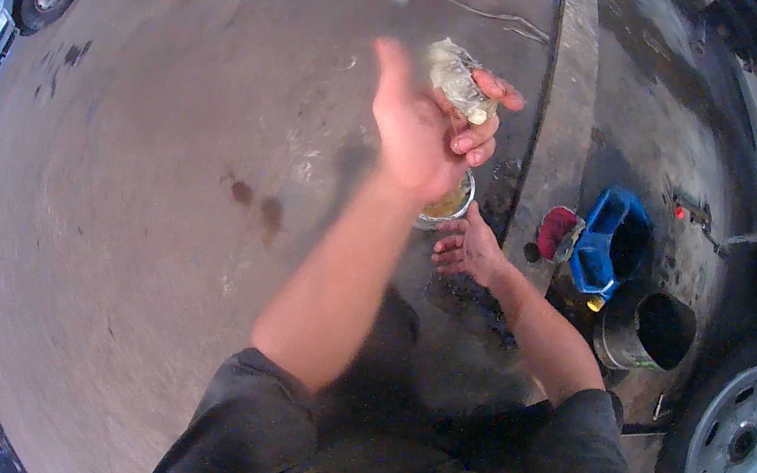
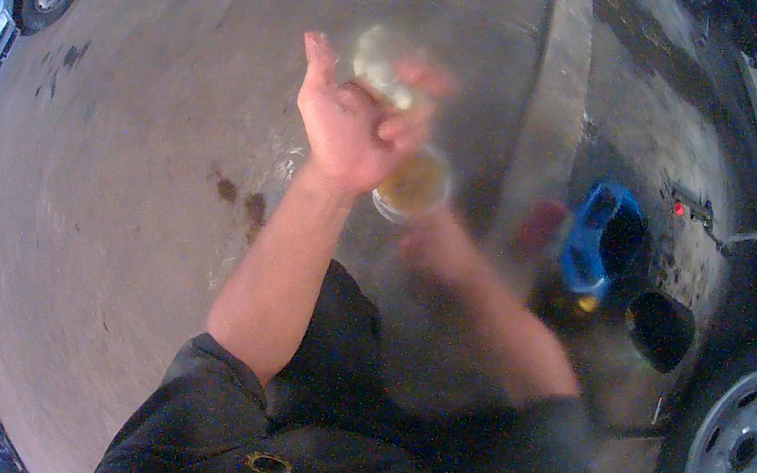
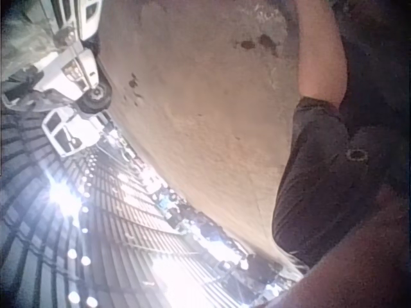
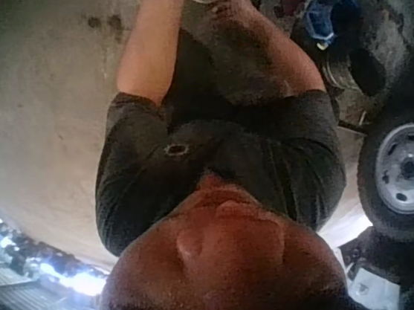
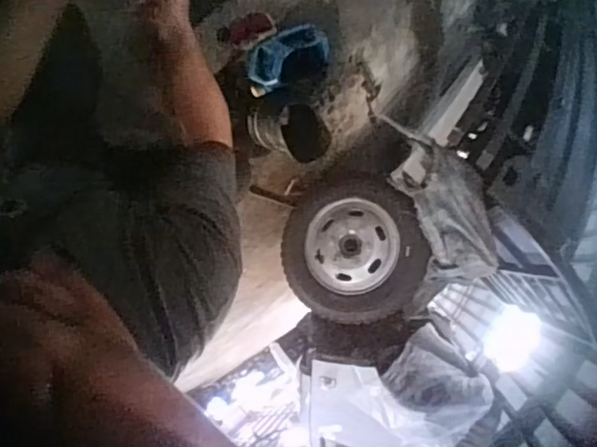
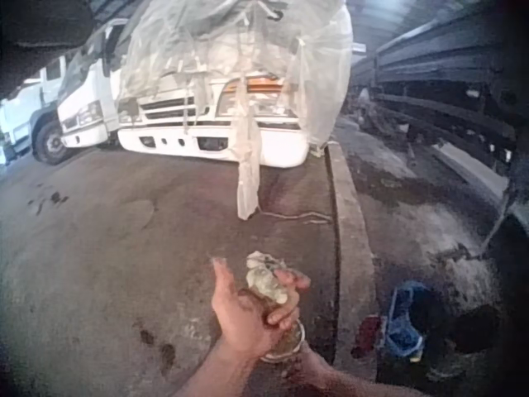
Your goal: The person scoops grease from a container and spreads it by hand into a wheel bearing. They then move to a vehicle wheel and apply the grease to the hub area around the lug nuts.
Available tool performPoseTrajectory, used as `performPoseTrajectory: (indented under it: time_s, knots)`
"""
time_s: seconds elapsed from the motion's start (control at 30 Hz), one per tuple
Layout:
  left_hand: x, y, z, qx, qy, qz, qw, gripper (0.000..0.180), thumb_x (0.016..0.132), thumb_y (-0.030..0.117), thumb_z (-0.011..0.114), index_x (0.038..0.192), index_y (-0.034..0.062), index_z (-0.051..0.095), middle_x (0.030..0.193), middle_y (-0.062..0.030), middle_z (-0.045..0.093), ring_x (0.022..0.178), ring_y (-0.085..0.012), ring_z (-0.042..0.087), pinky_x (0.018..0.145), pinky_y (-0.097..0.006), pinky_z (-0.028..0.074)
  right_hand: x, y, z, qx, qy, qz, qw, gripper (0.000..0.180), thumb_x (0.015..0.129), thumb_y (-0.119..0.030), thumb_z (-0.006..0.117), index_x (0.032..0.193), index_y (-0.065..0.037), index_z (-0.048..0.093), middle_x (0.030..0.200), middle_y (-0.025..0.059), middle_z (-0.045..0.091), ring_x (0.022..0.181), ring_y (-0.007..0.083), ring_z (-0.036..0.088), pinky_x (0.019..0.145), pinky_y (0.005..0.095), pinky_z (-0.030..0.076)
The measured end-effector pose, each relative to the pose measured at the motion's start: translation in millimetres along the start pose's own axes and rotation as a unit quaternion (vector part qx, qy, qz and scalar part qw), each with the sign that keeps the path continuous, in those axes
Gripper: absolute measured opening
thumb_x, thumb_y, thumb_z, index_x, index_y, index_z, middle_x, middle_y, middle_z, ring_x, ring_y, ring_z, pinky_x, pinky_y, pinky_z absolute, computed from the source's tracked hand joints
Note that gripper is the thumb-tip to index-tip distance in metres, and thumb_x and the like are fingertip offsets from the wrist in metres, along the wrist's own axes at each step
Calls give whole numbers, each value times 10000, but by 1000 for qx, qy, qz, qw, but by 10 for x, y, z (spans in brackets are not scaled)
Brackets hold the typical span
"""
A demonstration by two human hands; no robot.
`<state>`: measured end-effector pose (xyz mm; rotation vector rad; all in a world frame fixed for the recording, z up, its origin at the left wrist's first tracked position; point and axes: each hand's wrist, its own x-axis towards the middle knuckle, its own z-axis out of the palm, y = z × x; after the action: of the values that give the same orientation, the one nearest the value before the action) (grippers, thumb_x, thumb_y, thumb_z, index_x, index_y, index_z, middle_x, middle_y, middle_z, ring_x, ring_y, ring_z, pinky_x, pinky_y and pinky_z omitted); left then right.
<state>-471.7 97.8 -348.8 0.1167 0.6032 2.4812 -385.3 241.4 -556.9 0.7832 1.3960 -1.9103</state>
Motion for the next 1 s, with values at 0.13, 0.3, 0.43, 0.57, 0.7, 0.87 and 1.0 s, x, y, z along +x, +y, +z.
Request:
performPoseTrajectory:
  time_s: [0.13,0.3,0.43,0.57,0.7,0.87,1.0]
  knots:
    - [-18,-5,13,-1,-4,15,1000,943,801,854,118,818,31,577,896,-211,624,425,-130,294,435,-289,273,119,-74,-27,-621,92,-244,739,446,900,-395,547,1279,-171,479,831,72,616,775,285,630,677,462,510]
    - [0,-33,0,1,-3,21,1000,935,801,854,114,823,39,572,886,-203,627,428,-129,297,435,-288,272,468,-181,120,-918,128,-257,273,378,842,-143,551,1220,-163,552,949,44,642,903,269,628,683,445,505]
    - [34,-77,41,-1,-10,25,1000,930,797,858,117,821,47,572,876,-193,632,429,-127,300,438,-288,273,865,-213,-151,-698,89,-508,497,364,840,-107,550,1200,-149,577,1037,60,635,959,263,622,758,422,497]
    - [-42,-25,-71,8,3,29,1000,922,803,853,121,821,50,573,881,-191,633,432,-126,304,443,-288,275,302,-280,14,-702,23,-605,376,337,865,-151,546,1198,-113,574,1011,66,627,977,234,602,885,378,452]
    - [-3,-24,-87,-3,-8,14,1000,917,810,845,126,822,46,574,889,-200,630,435,-130,309,445,-289,275,181,-40,76,-304,-91,-234,919,272,889,-247,529,1093,-71,574,920,75,605,920,248,565,876,387,431]
    - [-23,-65,-82,-6,-8,15,1000,917,816,839,130,831,38,577,909,-213,624,436,-135,311,443,-292,280,376,316,336,445,-102,-35,889,353,883,-379,528,968,-36,545,834,73,571,811,258,528,798,389,435]
    - [-51,-2,-44,11,-2,5,1000,923,817,837,127,834,31,576,923,-217,623,436,-136,312,442,-290,285,119,383,512,520,-63,-77,848,427,910,-418,478,1073,-25,520,911,91,589,901,262,529,851,402,421]
